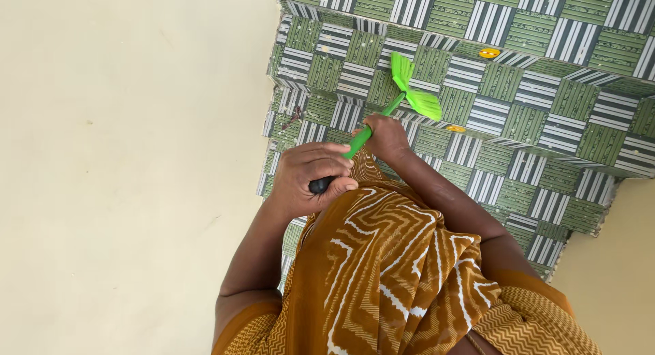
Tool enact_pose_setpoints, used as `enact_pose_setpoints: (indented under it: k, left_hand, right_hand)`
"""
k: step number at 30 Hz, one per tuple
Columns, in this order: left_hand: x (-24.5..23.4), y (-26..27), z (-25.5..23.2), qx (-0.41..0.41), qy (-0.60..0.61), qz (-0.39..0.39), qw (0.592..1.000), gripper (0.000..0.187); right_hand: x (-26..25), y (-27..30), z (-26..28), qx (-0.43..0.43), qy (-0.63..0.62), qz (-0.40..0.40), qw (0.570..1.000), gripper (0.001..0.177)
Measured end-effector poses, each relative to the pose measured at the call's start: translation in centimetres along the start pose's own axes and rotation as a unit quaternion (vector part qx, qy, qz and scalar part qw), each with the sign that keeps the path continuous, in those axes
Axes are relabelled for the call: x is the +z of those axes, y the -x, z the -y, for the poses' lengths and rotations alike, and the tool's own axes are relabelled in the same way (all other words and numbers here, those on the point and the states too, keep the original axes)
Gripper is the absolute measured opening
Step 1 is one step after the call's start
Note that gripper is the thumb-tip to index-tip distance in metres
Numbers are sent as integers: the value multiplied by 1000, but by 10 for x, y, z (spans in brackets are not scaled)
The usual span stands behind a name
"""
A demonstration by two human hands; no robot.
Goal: The person sweeps a patterned floor using a green broom. They move the broom back and forth across the surface, gathering debris into a pile.
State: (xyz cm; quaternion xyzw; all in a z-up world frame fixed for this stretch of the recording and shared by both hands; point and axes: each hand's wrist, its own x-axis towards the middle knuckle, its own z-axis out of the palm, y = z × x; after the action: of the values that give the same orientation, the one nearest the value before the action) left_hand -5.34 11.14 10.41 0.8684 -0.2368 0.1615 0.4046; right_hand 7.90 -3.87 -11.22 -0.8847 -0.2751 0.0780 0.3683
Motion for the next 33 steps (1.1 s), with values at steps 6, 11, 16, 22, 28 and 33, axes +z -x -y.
enact_pose_setpoints:
  k: [6, 11, 16, 22, 28, 33]
  left_hand:
    - [-74, -2, -38, 100, 5, -13, 995, 32]
    - [-81, -2, -36, 116, 73, 0, 991, 30]
    - [22, -21, 38, 32, 223, 20, 974, 15]
    - [153, -44, 107, -95, 285, 115, 947, 21]
    - [134, -33, 128, -130, 252, 109, 953, 18]
    - [28, -8, 114, -98, 152, 30, 983, 17]
  right_hand:
    - [2, -5, 82, -132, -4, 45, 990, 21]
    - [-40, 30, 70, -71, 87, 16, 994, 24]
    - [-62, 53, -39, 138, 197, -24, 970, 4]
    - [-50, 65, -193, 258, 232, -47, 937, 11]
    - [-19, 37, -194, 225, 181, -43, 956, 8]
    - [10, -21, -100, 100, 154, 15, 983, 4]
